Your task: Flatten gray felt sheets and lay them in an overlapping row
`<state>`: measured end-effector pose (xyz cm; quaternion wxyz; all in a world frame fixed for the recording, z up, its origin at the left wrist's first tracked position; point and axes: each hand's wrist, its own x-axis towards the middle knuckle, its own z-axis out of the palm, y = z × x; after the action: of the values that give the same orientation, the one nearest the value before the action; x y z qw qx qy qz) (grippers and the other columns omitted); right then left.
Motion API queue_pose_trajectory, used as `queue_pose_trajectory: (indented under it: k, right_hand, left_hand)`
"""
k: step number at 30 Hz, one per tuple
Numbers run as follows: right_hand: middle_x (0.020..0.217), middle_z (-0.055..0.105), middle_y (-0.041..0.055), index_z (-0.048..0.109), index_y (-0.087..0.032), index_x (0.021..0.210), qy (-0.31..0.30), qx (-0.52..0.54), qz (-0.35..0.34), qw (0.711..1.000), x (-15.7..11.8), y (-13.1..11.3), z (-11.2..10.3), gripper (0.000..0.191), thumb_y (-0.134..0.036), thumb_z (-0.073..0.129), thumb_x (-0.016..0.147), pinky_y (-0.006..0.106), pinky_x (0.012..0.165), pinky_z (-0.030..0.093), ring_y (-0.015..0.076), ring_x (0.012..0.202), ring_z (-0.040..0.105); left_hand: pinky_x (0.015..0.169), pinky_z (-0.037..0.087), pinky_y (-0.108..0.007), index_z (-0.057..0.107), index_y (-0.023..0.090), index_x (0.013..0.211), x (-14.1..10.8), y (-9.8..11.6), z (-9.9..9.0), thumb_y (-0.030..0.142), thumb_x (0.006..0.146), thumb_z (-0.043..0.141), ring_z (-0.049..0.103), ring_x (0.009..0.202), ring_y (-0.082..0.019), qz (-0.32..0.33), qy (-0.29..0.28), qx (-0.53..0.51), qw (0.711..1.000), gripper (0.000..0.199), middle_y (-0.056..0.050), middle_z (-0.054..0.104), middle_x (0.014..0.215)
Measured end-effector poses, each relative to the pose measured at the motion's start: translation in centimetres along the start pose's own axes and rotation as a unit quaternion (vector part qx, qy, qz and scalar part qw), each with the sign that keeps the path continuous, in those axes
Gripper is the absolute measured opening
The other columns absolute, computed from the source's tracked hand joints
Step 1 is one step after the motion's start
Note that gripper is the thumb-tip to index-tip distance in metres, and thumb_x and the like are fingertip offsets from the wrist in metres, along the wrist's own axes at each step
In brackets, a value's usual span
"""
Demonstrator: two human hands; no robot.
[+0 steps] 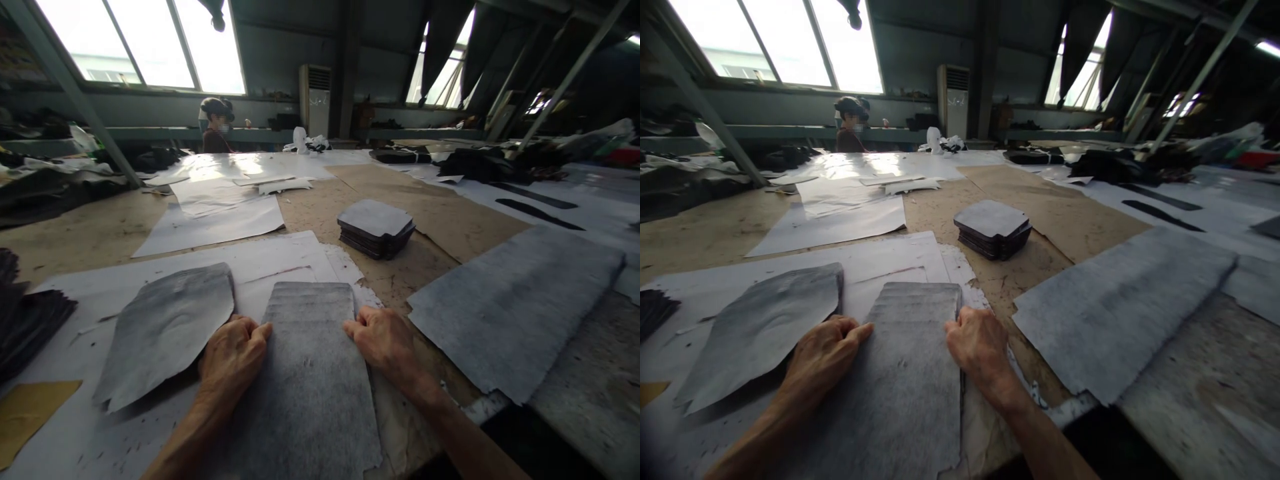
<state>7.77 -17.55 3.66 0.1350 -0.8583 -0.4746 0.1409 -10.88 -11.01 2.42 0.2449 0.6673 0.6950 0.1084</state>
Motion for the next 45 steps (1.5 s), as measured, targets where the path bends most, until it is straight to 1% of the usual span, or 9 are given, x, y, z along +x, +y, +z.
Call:
queue_pose_trajectory:
  k: [6, 11, 17, 22, 26, 30, 33, 37, 45]
  right_hand:
    - [0.054, 0.054, 0.0027, 0.041, -0.019, 0.048, -0.01, -0.001, 0.005, 1.0, 0.2, -0.2, -0.2, 0.022, -0.022, 0.049, 0.069, 0.027, 0.049, 0.022, 0.0151, 0.054, 0.046]
    - [0.059, 0.059, 0.0039, 0.051, -0.019, 0.054, 0.003, -0.025, -0.004, 1.0, -0.1, -0.1, 0.2, 0.019, -0.023, 0.048, 0.072, 0.027, 0.051, 0.022, 0.0165, 0.059, 0.051]
    - [0.061, 0.061, 0.005, 0.058, -0.019, 0.06, 0.031, -0.029, 0.003, 0.999, -1.1, 0.5, 0.2, 0.029, -0.033, 0.048, 0.082, 0.027, 0.052, 0.024, 0.0159, 0.058, 0.053]
    - [0.06, 0.06, 0.005, 0.054, -0.018, 0.057, 0.0, -0.037, -0.002, 0.999, -0.8, 0.7, -0.3, 0.029, -0.026, 0.045, 0.083, 0.027, 0.051, 0.02, 0.0151, 0.057, 0.049]
    - [0.056, 0.056, 0.0025, 0.05, -0.018, 0.052, 0.003, -0.015, 0.007, 1.0, -0.3, 0.6, -0.3, 0.027, -0.023, 0.047, 0.078, 0.026, 0.05, 0.019, 0.0126, 0.052, 0.042]
    - [0.051, 0.05, 0.0003, 0.045, -0.018, 0.048, 0.004, 0.003, 0.012, 1.0, 0.0, 0.6, -0.1, 0.027, -0.022, 0.049, 0.075, 0.026, 0.048, 0.018, 0.0112, 0.049, 0.038]
    - [0.05, 0.05, -0.0003, 0.044, -0.018, 0.047, 0.002, 0.015, 0.009, 1.0, 0.1, 0.7, -0.1, 0.027, -0.021, 0.05, 0.074, 0.025, 0.048, 0.019, 0.011, 0.049, 0.04]
    - [0.051, 0.05, -0.0011, 0.045, -0.018, 0.049, -0.013, 0.03, 0.001, 0.999, 0.1, 0.7, -0.2, 0.026, -0.02, 0.049, 0.074, 0.024, 0.048, 0.021, 0.0114, 0.052, 0.044]
    - [0.05, 0.045, -0.0022, 0.041, -0.018, 0.05, -0.006, 0.044, 0.005, 0.999, -0.2, 1.0, 0.0, 0.027, -0.023, 0.048, 0.076, 0.024, 0.049, 0.02, 0.0113, 0.05, 0.043]
  left_hand:
    - [0.059, 0.032, -0.031, 0.051, 0.022, 0.054, -0.1, 0.0, 0.3, 0.04, 0.08, 0.041, 0.056, 0.076, -0.024, 0.007, 0.015, 0.01, 1.0, 0.033, -0.005, 0.063, 0.075]
    - [0.057, 0.032, -0.031, 0.052, 0.021, 0.054, -0.2, 0.1, 0.4, 0.039, 0.079, 0.043, 0.056, 0.074, -0.024, 0.014, 0.033, 0.015, 0.999, 0.032, -0.006, 0.063, 0.077]
    - [0.057, 0.033, -0.031, 0.054, 0.022, 0.052, -0.1, 0.1, 0.4, 0.042, 0.076, 0.047, 0.056, 0.069, -0.023, 0.01, 0.035, 0.01, 0.999, 0.032, -0.004, 0.062, 0.07]
    - [0.056, 0.033, -0.031, 0.053, 0.022, 0.051, -0.1, 0.1, 0.3, 0.042, 0.076, 0.046, 0.056, 0.07, -0.022, 0.006, 0.035, 0.013, 0.999, 0.033, -0.003, 0.063, 0.073]
    - [0.056, 0.033, -0.031, 0.052, 0.022, 0.049, -0.1, 0.2, 0.2, 0.041, 0.076, 0.045, 0.055, 0.068, -0.022, 0.012, 0.03, 0.01, 0.999, 0.033, -0.003, 0.063, 0.075]
    - [0.055, 0.033, -0.03, 0.052, 0.022, 0.049, 0.0, 0.0, 0.3, 0.041, 0.074, 0.046, 0.055, 0.066, -0.022, 0.011, 0.034, 0.001, 0.999, 0.032, -0.004, 0.062, 0.07]
    - [0.054, 0.032, -0.03, 0.052, 0.022, 0.049, 0.1, -0.1, 0.4, 0.041, 0.075, 0.045, 0.055, 0.066, -0.022, 0.009, 0.037, -0.008, 0.999, 0.032, -0.004, 0.061, 0.066]
    - [0.055, 0.032, -0.029, 0.049, 0.021, 0.05, 0.1, 0.0, 0.2, 0.039, 0.076, 0.045, 0.055, 0.068, -0.021, 0.006, 0.027, -0.012, 1.0, 0.032, -0.002, 0.061, 0.068]
    - [0.057, 0.032, -0.028, 0.049, 0.021, 0.055, -0.1, 0.4, 0.0, 0.039, 0.077, 0.044, 0.054, 0.07, -0.019, -0.009, 0.011, -0.009, 1.0, 0.029, -0.001, 0.058, 0.071]
